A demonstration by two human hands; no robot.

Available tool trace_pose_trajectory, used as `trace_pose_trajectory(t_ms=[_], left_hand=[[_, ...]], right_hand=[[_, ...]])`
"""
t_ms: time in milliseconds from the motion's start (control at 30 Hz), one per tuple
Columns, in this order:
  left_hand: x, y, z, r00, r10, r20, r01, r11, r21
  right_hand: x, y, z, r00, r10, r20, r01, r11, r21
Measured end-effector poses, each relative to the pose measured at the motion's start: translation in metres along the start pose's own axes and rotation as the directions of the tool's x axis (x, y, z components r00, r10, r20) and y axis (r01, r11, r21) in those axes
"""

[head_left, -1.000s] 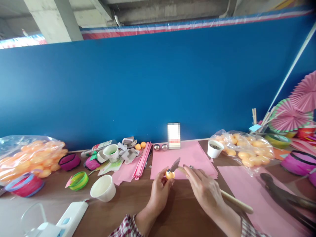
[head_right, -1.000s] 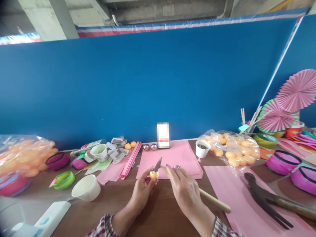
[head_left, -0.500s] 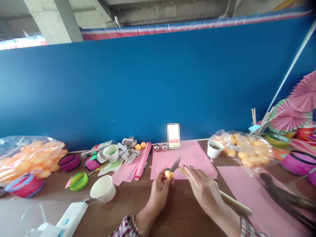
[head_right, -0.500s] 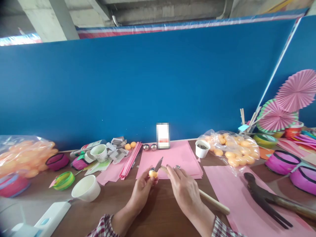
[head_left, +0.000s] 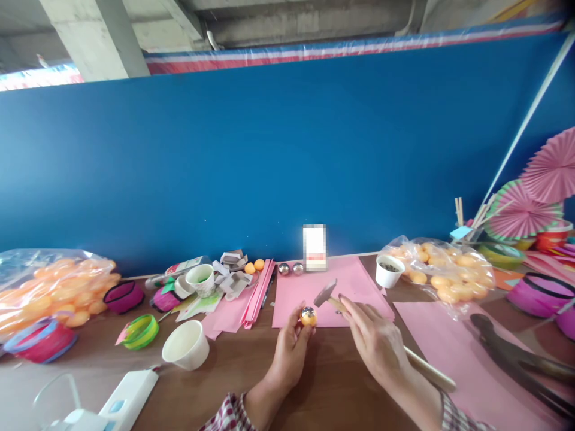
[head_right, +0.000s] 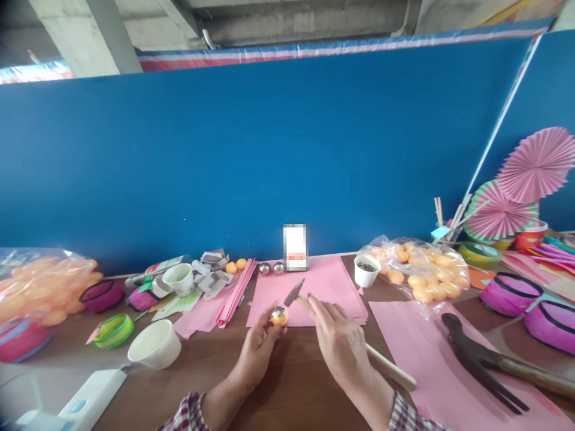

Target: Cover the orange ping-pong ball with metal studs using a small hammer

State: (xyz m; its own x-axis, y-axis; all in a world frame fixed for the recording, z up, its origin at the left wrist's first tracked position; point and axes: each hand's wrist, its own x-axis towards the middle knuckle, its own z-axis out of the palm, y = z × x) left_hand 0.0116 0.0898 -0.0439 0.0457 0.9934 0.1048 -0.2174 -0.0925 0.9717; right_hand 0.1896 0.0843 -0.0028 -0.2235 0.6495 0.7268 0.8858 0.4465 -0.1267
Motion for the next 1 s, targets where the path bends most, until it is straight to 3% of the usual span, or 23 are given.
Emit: trace_pose_trajectory(t_ms=[200,367,567,767,1000], left_hand=[[0.001,-0.001,0.001,0.999,-0.040,-0.024,0.041,0.999,0.028],[0.002,0.001,-0.001,0.999,-0.031,-0.035,0.034,0.995,0.095],[-0.001,0.005,-0.001,1.000,-0.013,0.000,0.012,0.986,0.168],[0.000,0.004,-0.001,1.000,0.008,0.011,-0.010,0.983,0.183],[0.000,0.003,-0.003,0.999,-0.004,0.040,-0.004,0.983,0.185]], right_hand=[[0.006,0.008,-0.007,0.995,-0.063,0.081,0.065,0.998,-0.015],[0.007,0.047,-0.009,0.996,0.091,0.021,-0.086,0.982,-0.169],[-0.002,0.084,0.005,0.982,0.165,0.096,-0.123,0.932,-0.340],[-0.011,0.095,0.017,0.971,0.201,0.130,-0.132,0.903,-0.408],[-0.015,0.098,0.017,0.965,0.232,0.119,-0.153,0.875,-0.460]])
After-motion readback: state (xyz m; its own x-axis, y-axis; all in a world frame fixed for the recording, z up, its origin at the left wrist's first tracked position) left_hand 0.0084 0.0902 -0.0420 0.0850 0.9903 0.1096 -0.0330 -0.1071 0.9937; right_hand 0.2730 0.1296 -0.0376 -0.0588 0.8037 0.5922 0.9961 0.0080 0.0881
